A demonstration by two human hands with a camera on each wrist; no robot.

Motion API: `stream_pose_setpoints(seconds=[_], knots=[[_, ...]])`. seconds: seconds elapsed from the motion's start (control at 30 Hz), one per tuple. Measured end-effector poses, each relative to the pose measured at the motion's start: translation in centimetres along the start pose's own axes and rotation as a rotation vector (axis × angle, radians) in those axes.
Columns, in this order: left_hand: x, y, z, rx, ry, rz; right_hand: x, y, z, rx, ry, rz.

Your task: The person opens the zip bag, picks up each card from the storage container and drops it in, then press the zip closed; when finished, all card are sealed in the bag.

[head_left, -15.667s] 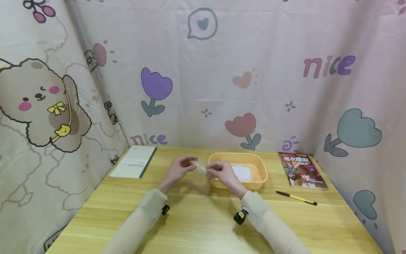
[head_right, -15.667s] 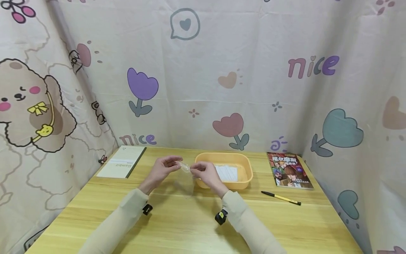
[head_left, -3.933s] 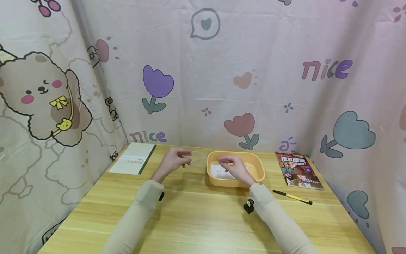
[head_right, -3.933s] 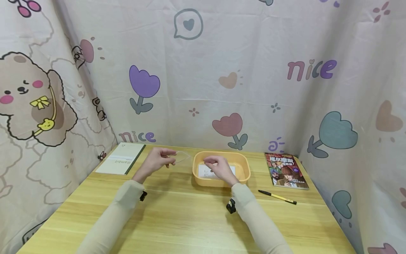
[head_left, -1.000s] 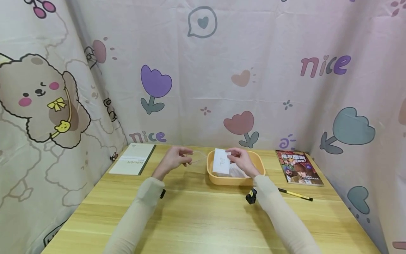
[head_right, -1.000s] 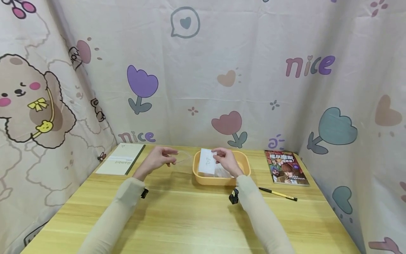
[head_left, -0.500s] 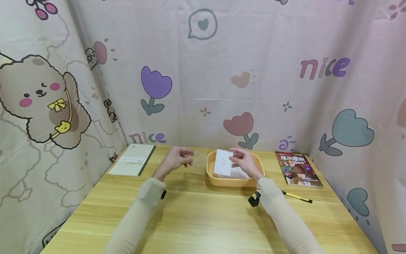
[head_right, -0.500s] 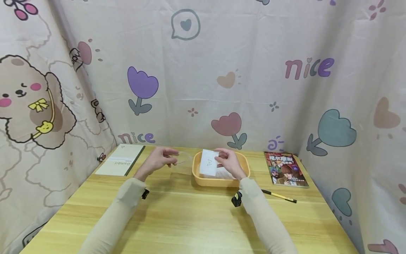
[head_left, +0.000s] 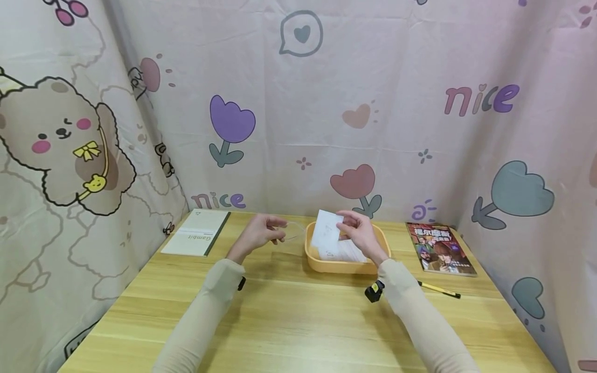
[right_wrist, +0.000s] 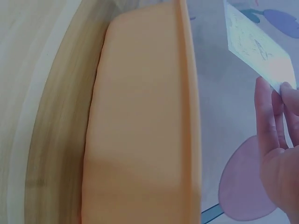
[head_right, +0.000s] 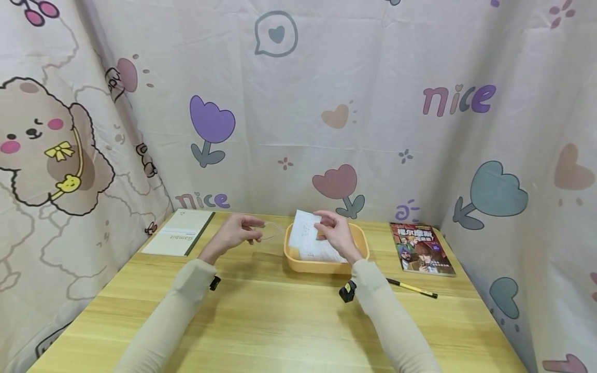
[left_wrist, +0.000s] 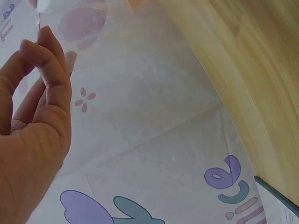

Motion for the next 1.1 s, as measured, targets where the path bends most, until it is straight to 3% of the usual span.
stream_pose_setpoints(seconds=[0.57,1.1], knots=[[-0.1,0.0,0.2,0.021,0.013,-0.003,3.4,-0.9,0.0,-0.113,0.161,0.201],[-0.2,-0.4,0.1,0.002,0.032,0.004,7.8,-4.1,0.1,-0.074,0.271,0.183]])
Point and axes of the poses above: each hand's wrist, its own z-axis towards the middle knuckle, its own y-axis out of the back of the hand, x = y × z, the point moved 5 cm from there along z, towards the middle knuckle, and after that the axes turned 11 degrees about -z, right-handed, at the moved point
